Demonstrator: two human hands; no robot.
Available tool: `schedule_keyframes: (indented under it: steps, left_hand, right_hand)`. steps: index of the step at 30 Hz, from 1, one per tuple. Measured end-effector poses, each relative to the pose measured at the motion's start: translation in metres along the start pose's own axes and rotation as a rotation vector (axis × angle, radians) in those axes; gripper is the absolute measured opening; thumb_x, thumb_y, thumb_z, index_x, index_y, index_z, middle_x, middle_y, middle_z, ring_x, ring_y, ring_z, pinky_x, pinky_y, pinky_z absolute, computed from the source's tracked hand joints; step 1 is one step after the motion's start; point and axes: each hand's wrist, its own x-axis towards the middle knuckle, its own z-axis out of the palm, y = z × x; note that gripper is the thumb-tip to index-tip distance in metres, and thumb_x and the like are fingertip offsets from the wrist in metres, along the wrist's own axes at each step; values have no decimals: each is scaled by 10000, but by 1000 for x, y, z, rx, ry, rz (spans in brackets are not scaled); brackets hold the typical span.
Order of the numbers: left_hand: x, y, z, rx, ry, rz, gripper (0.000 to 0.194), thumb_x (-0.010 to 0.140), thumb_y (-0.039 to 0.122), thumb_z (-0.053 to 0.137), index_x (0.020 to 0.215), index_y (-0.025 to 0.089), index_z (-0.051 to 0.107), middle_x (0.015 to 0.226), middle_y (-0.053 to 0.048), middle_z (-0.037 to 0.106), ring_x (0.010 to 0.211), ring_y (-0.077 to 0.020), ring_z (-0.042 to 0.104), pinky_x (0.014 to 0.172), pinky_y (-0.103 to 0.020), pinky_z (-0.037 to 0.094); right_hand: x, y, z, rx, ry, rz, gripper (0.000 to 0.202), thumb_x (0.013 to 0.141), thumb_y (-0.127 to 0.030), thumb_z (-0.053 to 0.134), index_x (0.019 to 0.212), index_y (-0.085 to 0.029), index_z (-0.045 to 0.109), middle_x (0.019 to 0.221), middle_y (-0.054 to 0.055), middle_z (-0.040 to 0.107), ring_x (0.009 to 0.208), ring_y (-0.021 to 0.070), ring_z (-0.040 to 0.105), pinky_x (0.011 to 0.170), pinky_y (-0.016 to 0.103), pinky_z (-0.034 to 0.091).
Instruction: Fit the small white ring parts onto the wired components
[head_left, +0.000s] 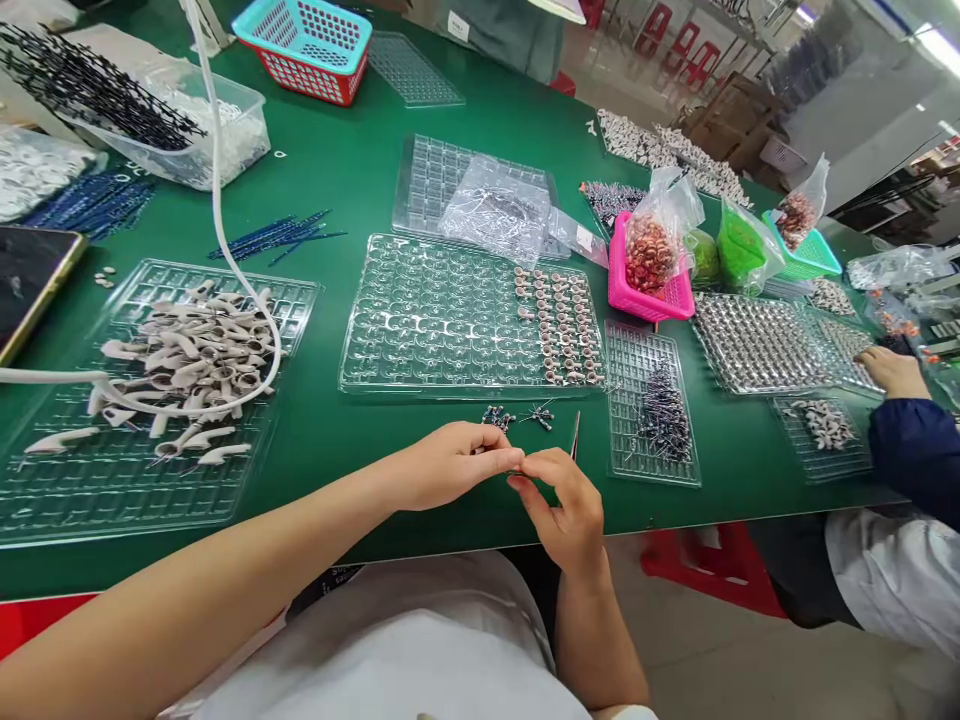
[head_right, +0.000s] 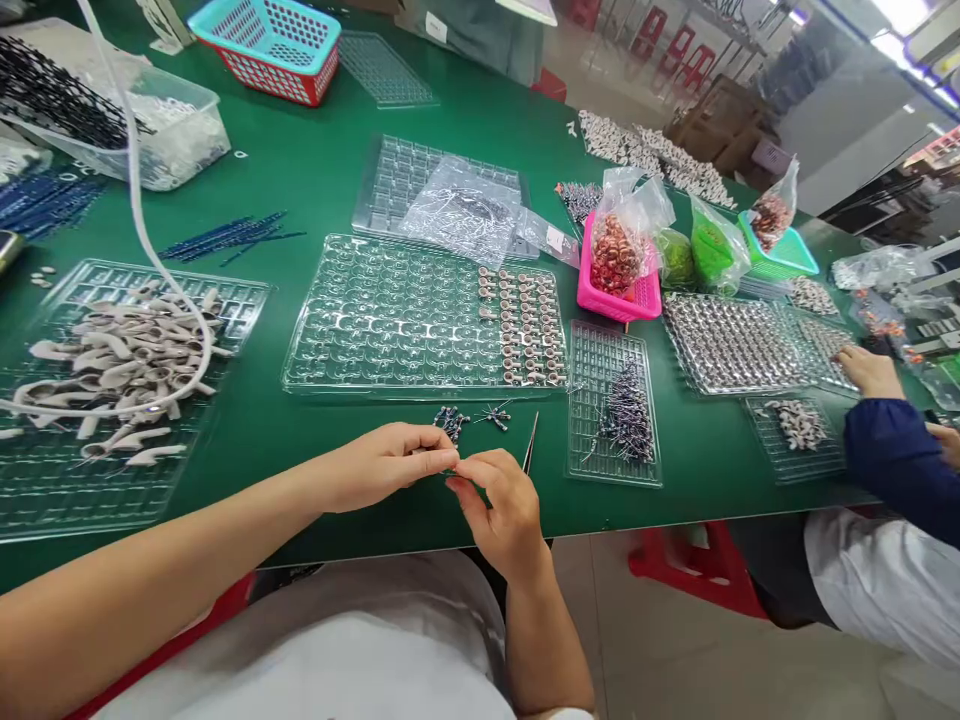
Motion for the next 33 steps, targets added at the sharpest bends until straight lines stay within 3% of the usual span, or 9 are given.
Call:
schedule_keyframes:
  steps: [5,15,27,33]
  left_hand:
    - [0,-1,-3,88,45,-19,400,863,549,515,736,180,601,673,28,475,632,-137,395,562,-253,297]
    - [2,-5,-1,4,-17,-70,290,813,457,590,759,177,639,669,28,517,608,-125,416,561,-241,328]
    - [1,0,-1,-58,30,-26,243,809,411,586,723,185,597,658,35,460,600,-117,391,549,-234,324]
    - [4,-5,-1,-40,30,-28,236,834,404,583,746,186,603,674,38,465,621,-117,391,570,-238,321]
  right_hand:
    - [-2,4,1,-115,16,-29,391,882,-83,615,1212,-277,534,961,36,695,860,167,662,748,332,564]
    - [-5,5,3,-187,60,-116,456,867,-65,622,1259,-268,508,928,47,701,844,178,666,734,343,560]
    - [-5,4,4,-56,133,48,207,884,-127,612,1052,-248,611,862,36,698,772,164,669,691,333,568]
    - [-4,5,5,-35,122,50,225,871,-93,625,1047,-232,603,866,39,689,780,159,647,689,333,544]
